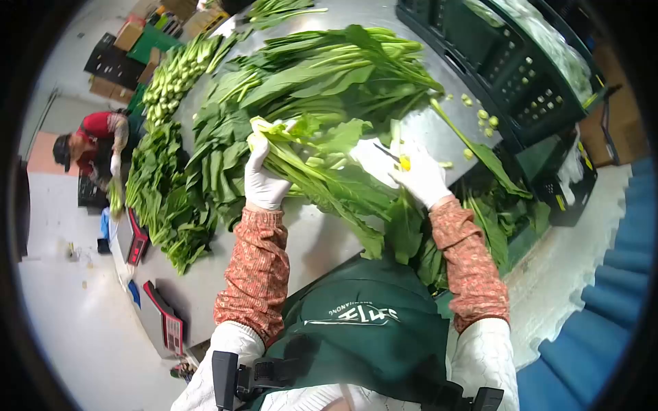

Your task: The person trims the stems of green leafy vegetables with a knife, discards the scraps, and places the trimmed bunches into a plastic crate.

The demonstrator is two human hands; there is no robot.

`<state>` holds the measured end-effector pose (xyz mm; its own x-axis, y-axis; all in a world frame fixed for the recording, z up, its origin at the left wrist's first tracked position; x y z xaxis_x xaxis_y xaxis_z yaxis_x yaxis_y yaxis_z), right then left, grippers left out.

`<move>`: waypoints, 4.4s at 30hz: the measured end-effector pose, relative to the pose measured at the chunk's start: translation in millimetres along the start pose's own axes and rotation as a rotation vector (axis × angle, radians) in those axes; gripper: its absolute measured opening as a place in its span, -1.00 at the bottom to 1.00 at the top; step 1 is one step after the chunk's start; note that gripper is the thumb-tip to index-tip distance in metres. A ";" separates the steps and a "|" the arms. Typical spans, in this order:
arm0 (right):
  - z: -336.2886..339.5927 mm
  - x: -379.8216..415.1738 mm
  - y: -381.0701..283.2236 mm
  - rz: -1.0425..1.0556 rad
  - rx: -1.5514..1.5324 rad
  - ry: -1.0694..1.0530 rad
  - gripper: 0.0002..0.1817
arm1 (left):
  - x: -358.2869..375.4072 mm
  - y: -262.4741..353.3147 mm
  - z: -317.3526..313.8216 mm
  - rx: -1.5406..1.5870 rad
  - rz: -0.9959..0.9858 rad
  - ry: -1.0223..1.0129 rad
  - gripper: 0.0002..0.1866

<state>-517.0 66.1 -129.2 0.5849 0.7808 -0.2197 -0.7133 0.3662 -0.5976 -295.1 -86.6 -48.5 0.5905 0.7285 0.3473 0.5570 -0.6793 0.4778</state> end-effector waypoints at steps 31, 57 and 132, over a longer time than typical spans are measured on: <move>55.6 124.1 133.7 -0.189 0.355 -0.035 -0.59 | 235.8 275.7 293.7 0.232 -0.775 0.392 -0.59; 40.4 140.1 83.0 -0.251 0.354 -0.091 -0.59 | 246.5 432.3 514.4 0.278 -0.675 1.359 -0.42; 62.7 110.8 -87.0 -0.062 -0.283 -0.464 -0.72 | 86.6 -107.4 19.7 -0.635 0.150 -0.132 -0.78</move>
<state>-414.3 152.5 -53.2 0.3451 0.9269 0.1473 -0.5138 0.3180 -0.7968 -292.3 47.7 -85.7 0.7239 0.5859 0.3643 0.0349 -0.5585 0.8288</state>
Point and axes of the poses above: each hand's wrist, its own x-axis away from the middle knuckle, its own z-axis out of the back of the hand, y = z × x, the point moved 10 cm from there along -x, towards the middle knuckle, and after that the axes turned 14 degrees about y, right-handed, at the moved point
